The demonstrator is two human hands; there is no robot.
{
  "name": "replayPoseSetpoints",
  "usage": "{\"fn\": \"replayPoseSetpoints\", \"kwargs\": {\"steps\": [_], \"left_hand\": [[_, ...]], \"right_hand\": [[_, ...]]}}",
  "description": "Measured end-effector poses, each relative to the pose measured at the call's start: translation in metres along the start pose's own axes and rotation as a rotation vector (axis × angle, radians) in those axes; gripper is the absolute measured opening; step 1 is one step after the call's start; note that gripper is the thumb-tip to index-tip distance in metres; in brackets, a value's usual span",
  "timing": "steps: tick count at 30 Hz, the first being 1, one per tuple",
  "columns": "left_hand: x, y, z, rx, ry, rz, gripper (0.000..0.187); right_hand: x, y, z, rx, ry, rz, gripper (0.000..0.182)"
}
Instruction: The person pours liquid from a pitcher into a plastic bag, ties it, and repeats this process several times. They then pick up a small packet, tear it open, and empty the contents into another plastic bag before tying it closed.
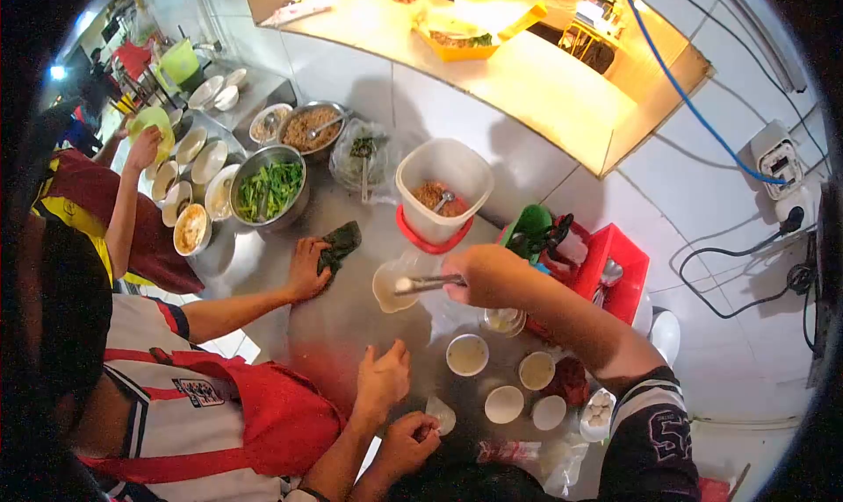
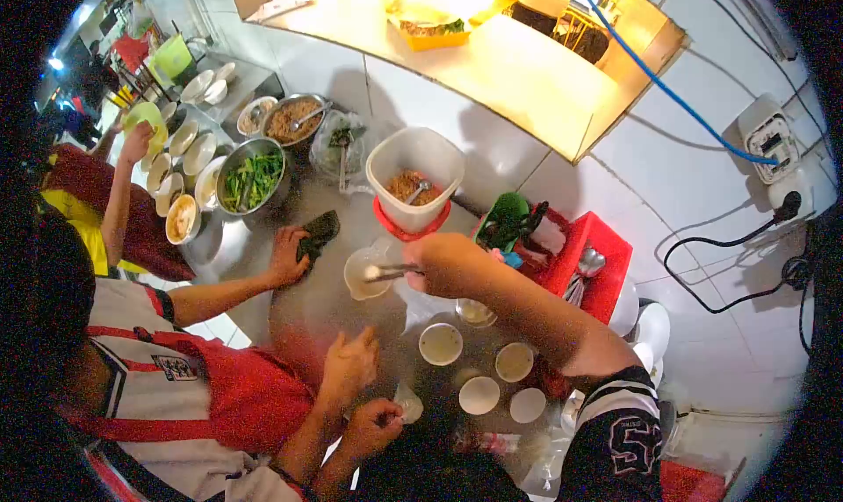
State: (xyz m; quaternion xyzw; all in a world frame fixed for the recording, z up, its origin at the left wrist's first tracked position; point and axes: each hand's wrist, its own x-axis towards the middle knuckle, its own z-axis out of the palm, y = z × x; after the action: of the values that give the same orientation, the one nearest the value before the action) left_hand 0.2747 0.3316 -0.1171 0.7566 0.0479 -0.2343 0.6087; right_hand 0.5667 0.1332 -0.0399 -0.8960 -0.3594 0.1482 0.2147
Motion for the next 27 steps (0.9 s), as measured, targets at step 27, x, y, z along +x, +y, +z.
{"fn": "replayPoseSetpoints", "kwargs": {"steps": [27], "left_hand": [[0.002,0.001,-0.010,-0.015,0.017,0.027,0.013]], "right_hand": [[0.067,0.080,-0.232,-0.117,0.556,0.211,0.024]]}}
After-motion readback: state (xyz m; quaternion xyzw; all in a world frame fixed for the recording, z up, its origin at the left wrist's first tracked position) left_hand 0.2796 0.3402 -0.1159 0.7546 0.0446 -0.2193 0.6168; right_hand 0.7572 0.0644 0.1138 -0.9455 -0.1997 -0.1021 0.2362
